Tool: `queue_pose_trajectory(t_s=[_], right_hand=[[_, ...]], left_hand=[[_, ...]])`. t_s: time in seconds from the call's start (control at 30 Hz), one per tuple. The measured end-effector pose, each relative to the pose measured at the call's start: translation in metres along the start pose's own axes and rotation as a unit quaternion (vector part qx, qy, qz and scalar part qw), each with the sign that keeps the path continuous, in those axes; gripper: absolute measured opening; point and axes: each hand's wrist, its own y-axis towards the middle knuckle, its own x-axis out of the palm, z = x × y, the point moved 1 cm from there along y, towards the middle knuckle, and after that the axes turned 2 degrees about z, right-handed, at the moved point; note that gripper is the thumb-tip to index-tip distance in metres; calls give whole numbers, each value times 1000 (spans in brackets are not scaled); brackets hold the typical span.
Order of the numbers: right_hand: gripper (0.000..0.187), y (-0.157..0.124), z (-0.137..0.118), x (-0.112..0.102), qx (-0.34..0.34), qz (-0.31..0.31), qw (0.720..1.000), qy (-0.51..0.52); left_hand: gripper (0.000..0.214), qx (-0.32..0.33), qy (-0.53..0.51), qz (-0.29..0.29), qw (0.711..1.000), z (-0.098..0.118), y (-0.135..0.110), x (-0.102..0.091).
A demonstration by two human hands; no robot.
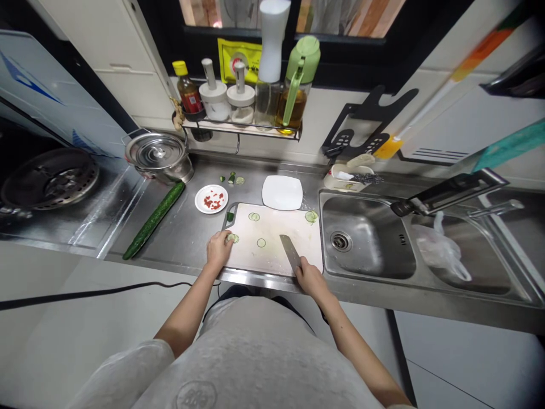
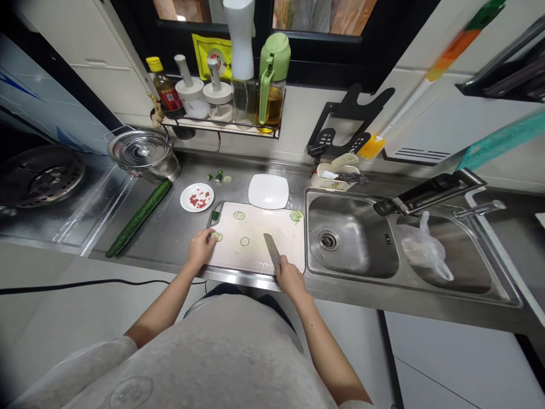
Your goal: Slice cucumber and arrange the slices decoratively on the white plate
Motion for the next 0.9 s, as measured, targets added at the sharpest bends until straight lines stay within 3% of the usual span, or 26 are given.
queue_pose_trajectory(t_s=[0.13,0.47,0.6,0.7,0.8,0.9], right_hand=[[21,1,0,0,-1,-1,1000,-3],[24,1,0,0,-1,2,1000,-7],[23,0,-1,-1,-7,-1,1000,0],[22,-1,-3,-3,-6,-5,1000,-1],[22,-3,-6,-5,-6,-14,1000,-7],[22,-6,-10,-8,-11,-21,1000,-20]], left_hand=[[25,4,-31,-15,999,-3,2,1],[30,16,10,-5,1000,-6,0,3],[35,32,4,7,999,19,-5,7],[34,99,-6,-64,993,50,-10,18],[33,102,21,-106,989,76,-11,29],[28,89,50,-129,986,88,-8,33]])
